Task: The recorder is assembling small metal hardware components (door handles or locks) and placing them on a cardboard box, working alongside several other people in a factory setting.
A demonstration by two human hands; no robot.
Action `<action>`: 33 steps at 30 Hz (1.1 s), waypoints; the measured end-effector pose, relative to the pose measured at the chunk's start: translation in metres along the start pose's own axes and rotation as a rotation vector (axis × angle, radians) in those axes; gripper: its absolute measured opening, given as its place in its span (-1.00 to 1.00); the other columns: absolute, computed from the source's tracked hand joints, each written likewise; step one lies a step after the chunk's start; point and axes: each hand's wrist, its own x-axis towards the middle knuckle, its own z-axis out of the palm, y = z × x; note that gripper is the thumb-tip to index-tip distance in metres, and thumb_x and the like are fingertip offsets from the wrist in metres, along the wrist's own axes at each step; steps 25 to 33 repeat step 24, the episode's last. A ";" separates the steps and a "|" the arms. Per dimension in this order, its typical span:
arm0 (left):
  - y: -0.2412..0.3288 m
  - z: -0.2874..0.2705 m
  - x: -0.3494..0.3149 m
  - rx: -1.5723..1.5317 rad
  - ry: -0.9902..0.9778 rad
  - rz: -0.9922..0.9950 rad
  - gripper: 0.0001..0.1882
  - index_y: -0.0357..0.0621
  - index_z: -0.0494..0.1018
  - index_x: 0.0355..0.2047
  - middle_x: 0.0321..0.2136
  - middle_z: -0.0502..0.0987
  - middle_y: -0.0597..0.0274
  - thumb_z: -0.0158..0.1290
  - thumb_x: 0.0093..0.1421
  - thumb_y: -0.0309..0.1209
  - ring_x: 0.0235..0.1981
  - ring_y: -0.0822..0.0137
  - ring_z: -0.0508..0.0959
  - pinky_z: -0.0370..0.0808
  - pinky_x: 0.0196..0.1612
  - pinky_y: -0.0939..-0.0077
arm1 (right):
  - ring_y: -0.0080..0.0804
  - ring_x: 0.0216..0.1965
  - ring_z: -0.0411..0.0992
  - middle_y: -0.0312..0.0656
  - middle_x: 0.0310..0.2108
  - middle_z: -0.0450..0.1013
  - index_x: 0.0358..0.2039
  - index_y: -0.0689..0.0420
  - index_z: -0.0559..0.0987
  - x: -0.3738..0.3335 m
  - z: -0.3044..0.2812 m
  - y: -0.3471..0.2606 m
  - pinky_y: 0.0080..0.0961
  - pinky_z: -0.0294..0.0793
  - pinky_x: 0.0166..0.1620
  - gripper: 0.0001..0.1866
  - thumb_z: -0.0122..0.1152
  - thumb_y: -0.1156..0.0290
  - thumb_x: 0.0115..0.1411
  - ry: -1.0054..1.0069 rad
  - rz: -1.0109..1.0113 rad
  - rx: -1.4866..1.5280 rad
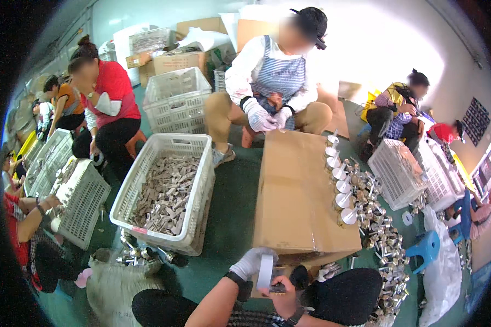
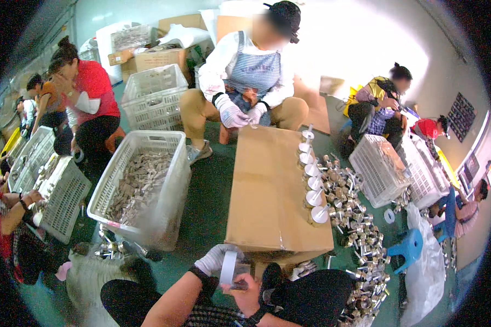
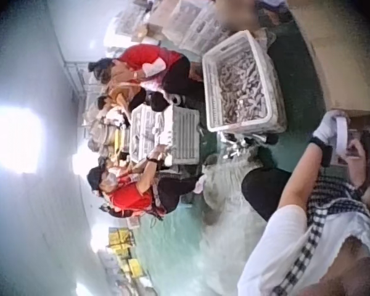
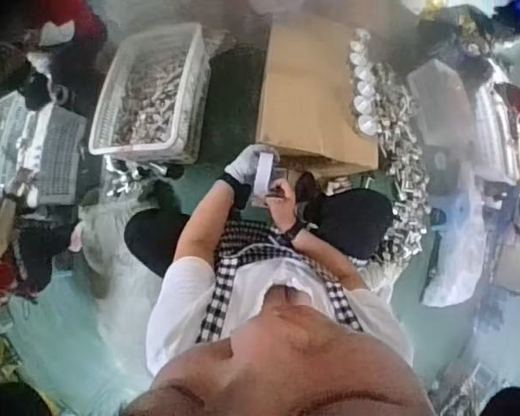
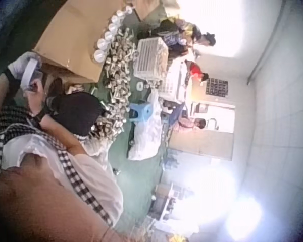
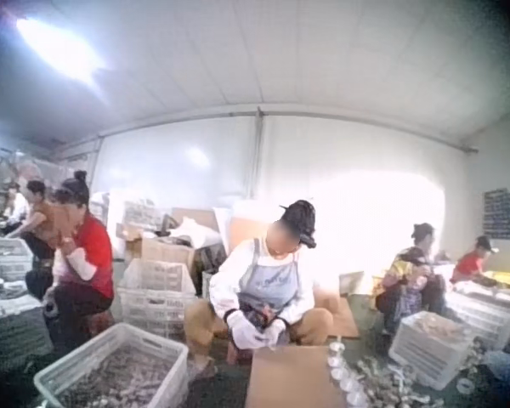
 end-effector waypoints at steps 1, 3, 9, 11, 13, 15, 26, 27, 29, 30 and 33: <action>-0.003 0.003 0.000 0.141 -0.004 0.082 -0.80 -0.32 0.47 -0.37 -0.41 0.54 0.05 0.02 0.06 -0.42 -0.37 0.21 0.53 0.48 -0.19 0.32 | -0.64 -0.42 0.26 -0.37 -0.51 0.31 -0.49 0.15 0.32 -0.001 -0.003 0.000 -0.66 0.31 -0.33 -0.62 0.44 0.48 -0.16 0.011 0.046 0.052; 0.002 0.003 0.006 -0.196 -0.007 -0.111 -0.81 -0.30 0.47 -0.38 -0.41 0.54 0.05 0.02 0.06 -0.41 -0.37 0.21 0.54 0.48 -0.18 0.33 | -0.63 -0.42 0.27 -0.36 -0.50 0.31 -0.49 0.15 0.32 -0.002 -0.007 0.005 -0.65 0.32 -0.32 -0.62 0.43 0.48 -0.17 0.020 0.091 0.104; 0.001 0.013 0.004 0.054 0.088 -0.002 -0.84 -0.29 0.47 -0.42 -0.48 0.53 0.08 0.03 0.05 -0.42 -0.46 0.22 0.52 0.48 -0.28 0.38 | -0.63 -0.42 0.24 -0.38 -0.49 0.29 -0.48 0.16 0.33 0.006 -0.012 0.031 -0.65 0.29 -0.30 -0.65 0.40 0.49 -0.13 0.065 -0.079 -0.126; 0.002 0.011 0.004 -0.030 0.095 -0.015 -0.83 -0.30 0.47 -0.42 -0.48 0.53 0.07 0.03 0.05 -0.41 -0.47 0.21 0.52 0.48 -0.29 0.38 | -0.64 -0.43 0.25 -0.38 -0.50 0.29 -0.47 0.15 0.34 0.005 -0.011 0.028 -0.66 0.28 -0.33 -0.68 0.37 0.50 -0.10 0.061 -0.139 -0.111; 0.002 0.005 0.010 -0.243 0.082 -0.099 -0.82 -0.32 0.47 -0.39 -0.46 0.54 0.06 0.02 0.06 -0.43 -0.44 0.20 0.53 0.48 -0.28 0.38 | -0.65 -0.47 0.28 -0.35 -0.52 0.34 -0.43 0.16 0.37 0.003 -0.011 0.027 -0.66 0.30 -0.40 -0.68 0.38 0.41 -0.08 0.065 -0.002 0.079; -0.002 0.002 0.019 -0.332 0.062 -0.137 -0.83 -0.34 0.46 -0.37 -0.43 0.54 0.05 0.02 0.07 -0.46 -0.41 0.19 0.53 0.48 -0.26 0.37 | -0.69 -0.52 0.29 -0.34 -0.54 0.37 -0.40 0.15 0.39 0.005 -0.012 0.035 -0.69 0.30 -0.48 -0.69 0.37 0.37 -0.05 0.078 -0.016 0.126; -0.009 -0.009 0.029 -0.535 0.027 -0.263 -0.84 -0.36 0.42 -0.37 -0.43 0.51 -0.02 0.07 0.03 -0.53 -0.37 0.11 0.52 0.47 -0.20 0.31 | -0.74 -0.61 0.27 -0.37 -0.55 0.36 -0.43 0.13 0.36 0.002 -0.011 0.023 -0.72 0.26 -0.60 -0.68 0.38 0.39 -0.05 0.069 0.073 0.106; -0.009 -0.009 0.029 -0.535 0.027 -0.263 -0.84 -0.36 0.42 -0.37 -0.43 0.51 -0.02 0.07 0.03 -0.53 -0.37 0.11 0.52 0.47 -0.20 0.31 | -0.74 -0.61 0.27 -0.37 -0.55 0.36 -0.43 0.13 0.36 0.002 -0.011 0.023 -0.72 0.26 -0.60 -0.68 0.38 0.39 -0.05 0.069 0.073 0.106; -0.009 -0.009 0.029 -0.535 0.027 -0.263 -0.84 -0.36 0.42 -0.37 -0.43 0.51 -0.02 0.07 0.03 -0.53 -0.37 0.11 0.52 0.47 -0.20 0.31 | -0.74 -0.61 0.27 -0.37 -0.55 0.36 -0.43 0.13 0.36 0.002 -0.011 0.023 -0.72 0.26 -0.60 -0.68 0.38 0.39 -0.05 0.069 0.073 0.106; -0.009 -0.009 0.029 -0.535 0.027 -0.263 -0.84 -0.36 0.42 -0.37 -0.43 0.51 -0.02 0.07 0.03 -0.53 -0.37 0.11 0.52 0.47 -0.20 0.31 | -0.74 -0.61 0.27 -0.37 -0.55 0.36 -0.43 0.13 0.36 0.002 -0.011 0.023 -0.72 0.26 -0.60 -0.68 0.38 0.39 -0.05 0.069 0.073 0.106; -0.009 -0.009 0.029 -0.535 0.027 -0.263 -0.84 -0.36 0.42 -0.37 -0.43 0.51 -0.02 0.07 0.03 -0.53 -0.37 0.11 0.52 0.47 -0.20 0.31 | -0.74 -0.61 0.27 -0.37 -0.55 0.36 -0.43 0.13 0.36 0.002 -0.011 0.023 -0.72 0.26 -0.60 -0.68 0.38 0.39 -0.05 0.069 0.073 0.106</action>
